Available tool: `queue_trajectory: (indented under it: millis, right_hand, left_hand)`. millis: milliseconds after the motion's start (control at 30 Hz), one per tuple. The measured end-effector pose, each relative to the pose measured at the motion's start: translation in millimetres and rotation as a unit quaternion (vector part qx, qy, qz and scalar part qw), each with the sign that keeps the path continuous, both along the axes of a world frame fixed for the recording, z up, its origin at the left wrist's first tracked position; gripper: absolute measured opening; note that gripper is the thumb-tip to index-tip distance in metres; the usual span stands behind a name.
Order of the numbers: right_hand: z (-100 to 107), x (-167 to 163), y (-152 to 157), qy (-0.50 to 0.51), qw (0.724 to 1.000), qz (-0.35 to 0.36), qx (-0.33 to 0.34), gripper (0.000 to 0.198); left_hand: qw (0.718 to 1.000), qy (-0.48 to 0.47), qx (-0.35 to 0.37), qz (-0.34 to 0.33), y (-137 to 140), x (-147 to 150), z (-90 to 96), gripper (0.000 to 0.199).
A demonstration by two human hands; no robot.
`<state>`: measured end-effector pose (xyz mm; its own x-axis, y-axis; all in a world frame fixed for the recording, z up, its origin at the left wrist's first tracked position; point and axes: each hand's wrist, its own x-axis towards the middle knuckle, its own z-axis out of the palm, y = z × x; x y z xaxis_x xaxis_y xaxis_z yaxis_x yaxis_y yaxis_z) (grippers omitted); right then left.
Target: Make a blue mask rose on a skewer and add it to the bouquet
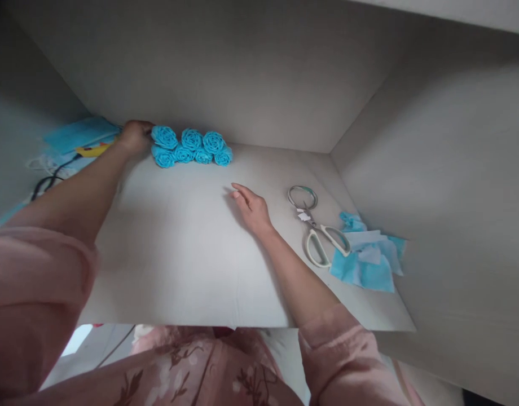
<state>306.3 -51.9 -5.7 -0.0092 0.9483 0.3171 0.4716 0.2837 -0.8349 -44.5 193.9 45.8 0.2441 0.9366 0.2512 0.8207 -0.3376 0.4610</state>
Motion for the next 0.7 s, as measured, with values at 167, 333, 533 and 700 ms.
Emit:
queue_trajectory:
  millis: [167, 333, 533, 700]
  right_hand:
    - [-0.4, -0.2, 0.0, 0.008, 1.0, 0.002, 0.005, 0.062]
    - [-1.0, 0.4, 0.8, 0.004, 1.0, -0.001, 0.003, 0.062]
    - [-5.1, 0.6, 4.5, 0.019, 1.0, -0.005, 0.015, 0.062]
    - [-3.3, 0.5, 5.0, 0.05, 0.996, -0.042, 0.06, 0.053]
  left_hand:
    - [0.998, 0.034, -0.009, 0.051, 2.7, 13.5, 3.0, 0.04]
    - [0.998, 0.048, -0.003, 0.044, 8.6, 17.0, 3.3, 0.043]
    - [0.999, -0.016, 0.034, 0.029, -8.9, 2.2, 2.8, 0.05]
    - [0.981, -0.153, 0.072, 0.097, -27.3, -12.6, -10.7, 0.05]
